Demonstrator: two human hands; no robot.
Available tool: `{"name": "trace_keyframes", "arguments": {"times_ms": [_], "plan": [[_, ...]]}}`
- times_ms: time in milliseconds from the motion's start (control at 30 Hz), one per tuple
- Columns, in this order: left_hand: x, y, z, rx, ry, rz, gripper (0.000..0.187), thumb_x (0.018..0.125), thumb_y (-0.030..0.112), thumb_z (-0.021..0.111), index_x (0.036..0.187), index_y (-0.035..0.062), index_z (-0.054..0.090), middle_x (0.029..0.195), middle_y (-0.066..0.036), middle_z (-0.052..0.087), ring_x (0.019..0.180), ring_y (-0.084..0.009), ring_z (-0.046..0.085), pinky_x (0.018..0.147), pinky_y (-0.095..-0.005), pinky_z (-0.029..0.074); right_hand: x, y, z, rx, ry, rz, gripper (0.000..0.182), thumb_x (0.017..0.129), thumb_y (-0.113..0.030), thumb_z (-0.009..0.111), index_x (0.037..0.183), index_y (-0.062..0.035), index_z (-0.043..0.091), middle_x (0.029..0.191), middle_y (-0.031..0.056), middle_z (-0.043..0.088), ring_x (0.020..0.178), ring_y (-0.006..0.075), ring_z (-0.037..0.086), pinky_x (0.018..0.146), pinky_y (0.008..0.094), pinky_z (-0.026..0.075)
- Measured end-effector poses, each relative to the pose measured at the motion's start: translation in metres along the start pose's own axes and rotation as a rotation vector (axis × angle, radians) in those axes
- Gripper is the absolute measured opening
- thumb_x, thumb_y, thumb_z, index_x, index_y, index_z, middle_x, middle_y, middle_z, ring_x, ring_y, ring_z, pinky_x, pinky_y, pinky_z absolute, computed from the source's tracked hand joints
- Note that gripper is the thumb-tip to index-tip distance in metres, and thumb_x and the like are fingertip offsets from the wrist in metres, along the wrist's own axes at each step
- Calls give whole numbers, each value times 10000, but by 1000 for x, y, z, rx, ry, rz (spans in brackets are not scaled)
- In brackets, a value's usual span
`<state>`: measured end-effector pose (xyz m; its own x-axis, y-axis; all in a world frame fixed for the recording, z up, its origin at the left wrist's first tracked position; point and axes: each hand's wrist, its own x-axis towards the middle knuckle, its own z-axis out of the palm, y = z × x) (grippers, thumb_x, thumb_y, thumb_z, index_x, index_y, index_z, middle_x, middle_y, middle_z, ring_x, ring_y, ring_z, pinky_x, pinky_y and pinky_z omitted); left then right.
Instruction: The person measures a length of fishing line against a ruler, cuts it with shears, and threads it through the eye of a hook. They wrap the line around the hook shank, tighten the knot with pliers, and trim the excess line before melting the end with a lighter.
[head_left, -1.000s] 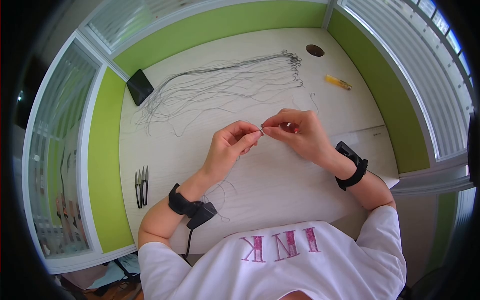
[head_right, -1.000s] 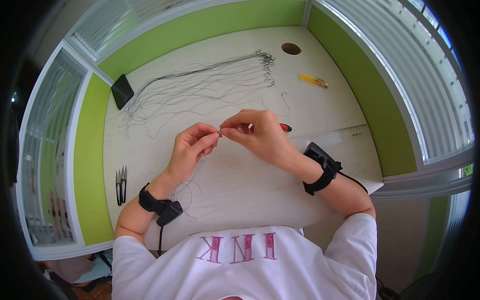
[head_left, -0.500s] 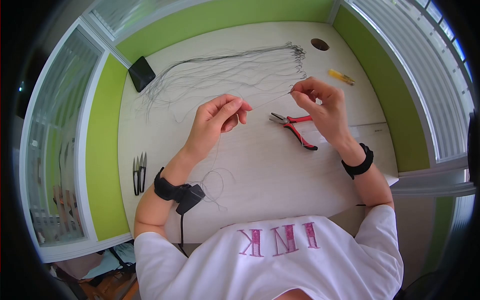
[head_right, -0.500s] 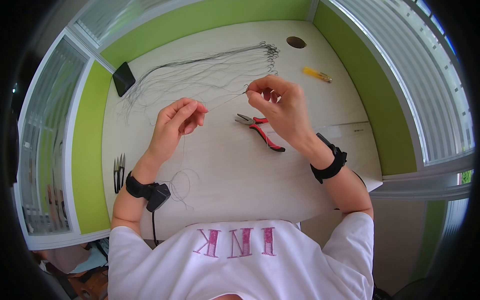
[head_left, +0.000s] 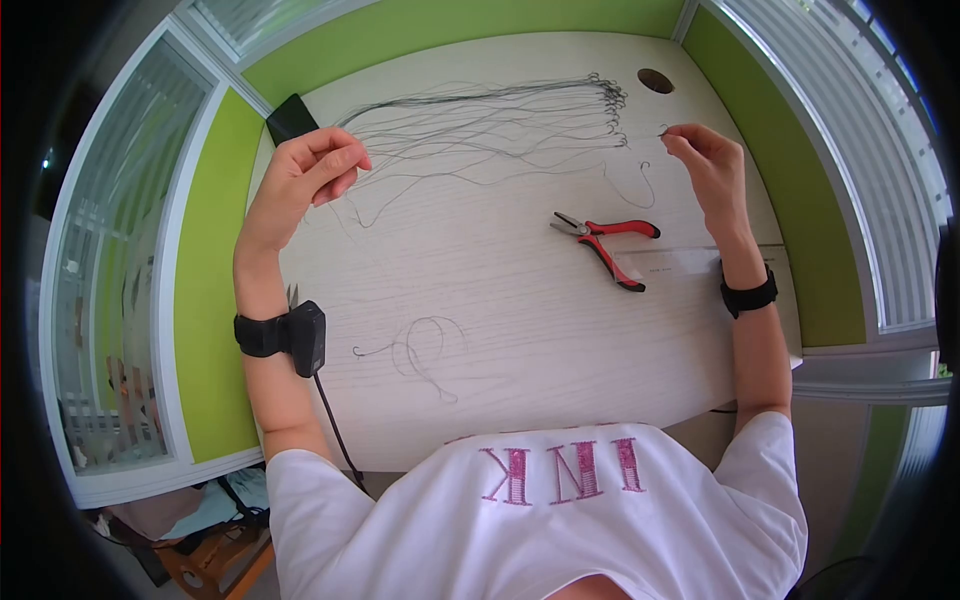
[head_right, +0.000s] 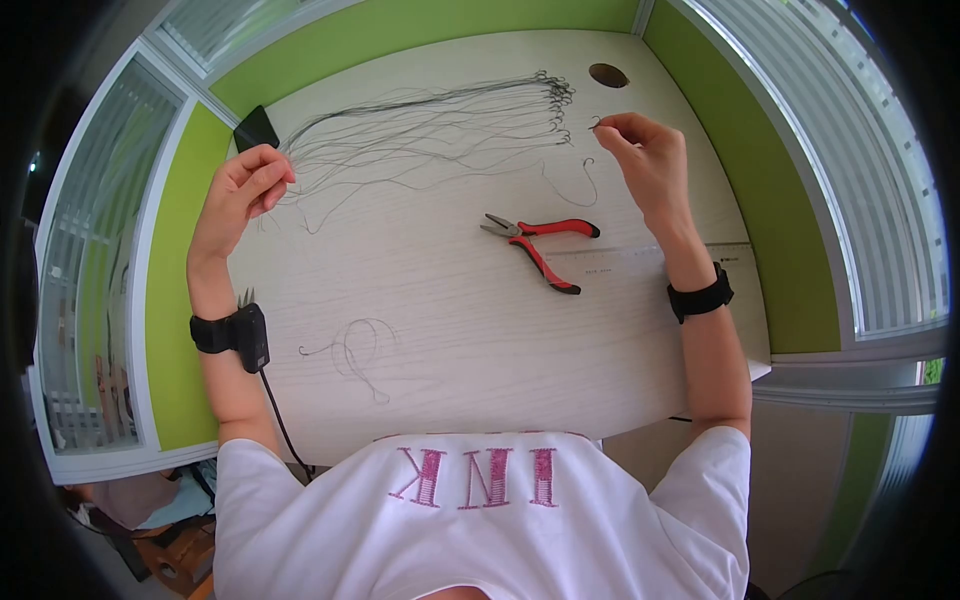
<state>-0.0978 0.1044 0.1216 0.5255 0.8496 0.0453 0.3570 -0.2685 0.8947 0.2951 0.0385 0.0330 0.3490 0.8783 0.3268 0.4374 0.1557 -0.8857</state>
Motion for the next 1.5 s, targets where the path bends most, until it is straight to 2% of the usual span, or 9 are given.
{"name": "trace_keyframes", "arguments": {"times_ms": [300, 667, 733, 833, 867, 933, 1133, 1333, 1500], "plan": [[3, -19, -33, 157, 262, 115, 105, 851, 139, 627, 878, 39, 616, 746, 37, 557, 677, -39, 459, 620, -193, 357, 3, 9, 6, -49, -104, 97, 199, 783, -147, 637, 851, 36, 677, 673, 33, 610, 610, 70, 491, 538, 214, 371], [35, -91, 8, 355, 154, -44, 149, 825, 148, 662, 899, 21, 638, 804, -28, 642, 773, -94, 571, 723, -238, 443, 28, 27, 17, -411, -249, 115, 243, 722, -186, 694, 861, 13, 701, 689, 106, 647, 641, 178, 603, 614, 281, 472], [34, -85, 11, 528, 290, 235, 154, 820, 142, 661, 925, 30, 649, 829, -37, 663, 772, -116, 591, 744, -254, 453, 25, 28, 13, -516, -229, 91, 240, 715, -191, 706, 863, -2, 707, 707, 107, 655, 663, 196, 619, 629, 286, 481], [30, -66, 11, 608, 361, 372, 163, 818, 138, 663, 936, 26, 646, 876, -32, 658, 766, -115, 584, 730, -245, 446, 13, 18, 10, -544, -180, -28, 199, 722, -177, 714, 849, -24, 706, 714, 80, 653, 645, 190, 593, 613, 290, 471], [26, -57, 10, 611, 363, 366, 163, 818, 138, 663, 936, 26, 646, 876, -32, 658, 766, -115, 584, 730, -245, 446, 6, 6, 8, -498, -255, -34, 173, 739, -162, 702, 845, -25, 699, 725, 75, 651, 632, 178, 575, 599, 287, 462], [12, -38, 13, 443, 156, 1, 156, 802, 133, 670, 911, 25, 644, 869, -35, 653, 769, -120, 573, 707, -256, 442, -8, -16, 7, -458, -345, -45, 147, 756, -146, 690, 841, -26, 693, 736, 69, 650, 619, 166, 558, 585, 283, 454], [-59, 3, 24, 598, -331, -167, 182, 725, 128, 722, 846, 28, 630, 805, -44, 608, 713, -163, 538, 666, -275, 434, -48, -50, 20, -245, -661, -202, 113, 775, -119, 679, 829, -20, 671, 747, 62, 621, 575, 147, 516, 527, 271, 417], [-122, -20, 41, 555, -216, -293, 227, 703, 128, 734, 864, 25, 611, 850, -70, 536, 778, -194, 527, 723, -294, 437, -60, -58, 19, -205, -703, -207, 106, 780, -123, 689, 803, -23, 664, 719, 53, 602, 568, 144, 512, 521, 269, 418], [-136, -38, 50, 498, -153, -248, 125, 752, 37, 677, 832, 5, 587, 836, -56, 522, 711, -170, 509, 639, -276, 424, -63, -59, 19, -190, -637, -277, 100, 784, -120, 691, 808, -29, 658, 714, 43, 595, 561, 144, 508, 516, 261, 417]]}}
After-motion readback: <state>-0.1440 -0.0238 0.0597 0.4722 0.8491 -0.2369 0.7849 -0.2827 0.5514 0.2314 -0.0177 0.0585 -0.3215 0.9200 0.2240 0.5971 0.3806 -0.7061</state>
